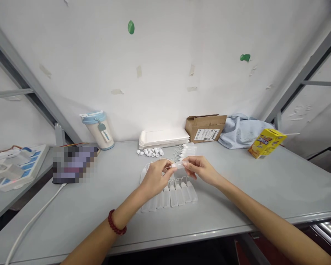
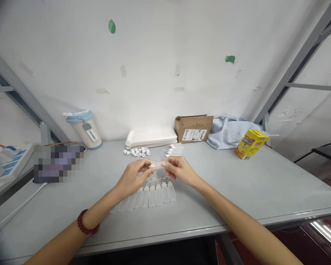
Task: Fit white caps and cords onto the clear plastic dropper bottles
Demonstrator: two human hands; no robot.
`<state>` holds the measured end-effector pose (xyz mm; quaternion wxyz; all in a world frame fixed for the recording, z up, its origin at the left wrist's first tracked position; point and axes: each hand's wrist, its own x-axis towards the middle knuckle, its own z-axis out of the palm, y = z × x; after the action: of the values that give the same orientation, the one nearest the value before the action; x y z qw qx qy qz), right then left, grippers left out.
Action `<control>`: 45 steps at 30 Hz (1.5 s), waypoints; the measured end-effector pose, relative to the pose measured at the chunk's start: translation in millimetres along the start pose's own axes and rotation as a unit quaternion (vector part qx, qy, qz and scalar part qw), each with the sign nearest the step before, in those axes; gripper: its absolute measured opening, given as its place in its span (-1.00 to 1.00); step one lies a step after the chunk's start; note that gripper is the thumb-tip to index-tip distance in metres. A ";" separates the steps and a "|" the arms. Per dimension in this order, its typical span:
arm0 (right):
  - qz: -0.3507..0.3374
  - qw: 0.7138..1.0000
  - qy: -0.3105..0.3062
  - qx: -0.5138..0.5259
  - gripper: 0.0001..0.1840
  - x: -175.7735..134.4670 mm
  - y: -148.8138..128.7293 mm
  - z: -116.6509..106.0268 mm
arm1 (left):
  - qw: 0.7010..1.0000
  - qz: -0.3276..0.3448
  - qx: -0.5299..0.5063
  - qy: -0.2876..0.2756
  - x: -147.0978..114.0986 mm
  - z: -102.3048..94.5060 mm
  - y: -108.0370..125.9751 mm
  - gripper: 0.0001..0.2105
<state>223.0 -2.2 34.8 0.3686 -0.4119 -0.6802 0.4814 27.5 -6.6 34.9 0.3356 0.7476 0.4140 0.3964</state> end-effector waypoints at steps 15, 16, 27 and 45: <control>-0.014 0.999 -0.024 -0.028 -0.59 -1.7 0.4 0.0 | 0.997 -0.040 -0.003 -0.065 -1.7 -2.7 5.5 -0.68; -0.008 0.999 -0.027 -0.028 -0.58 -1.5 0.3 -0.5 | 0.998 -0.024 0.011 -0.061 -1.8 -2.3 4.9 -0.70; 0.082 0.990 -0.054 0.098 -0.51 3.0 3.7 0.3 | 0.967 0.183 0.178 -0.022 -2.7 0.1 -10.5 -0.84; -0.101 0.984 0.044 -0.139 -0.70 -2.0 2.2 8.1 | 0.988 -0.115 -0.061 -0.078 -1.0 -2.7 5.1 -0.63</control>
<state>217.0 -6.4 30.4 0.3846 -0.4091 -0.7616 0.3237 26.6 -9.2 40.1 0.4549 0.7019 0.4450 0.3200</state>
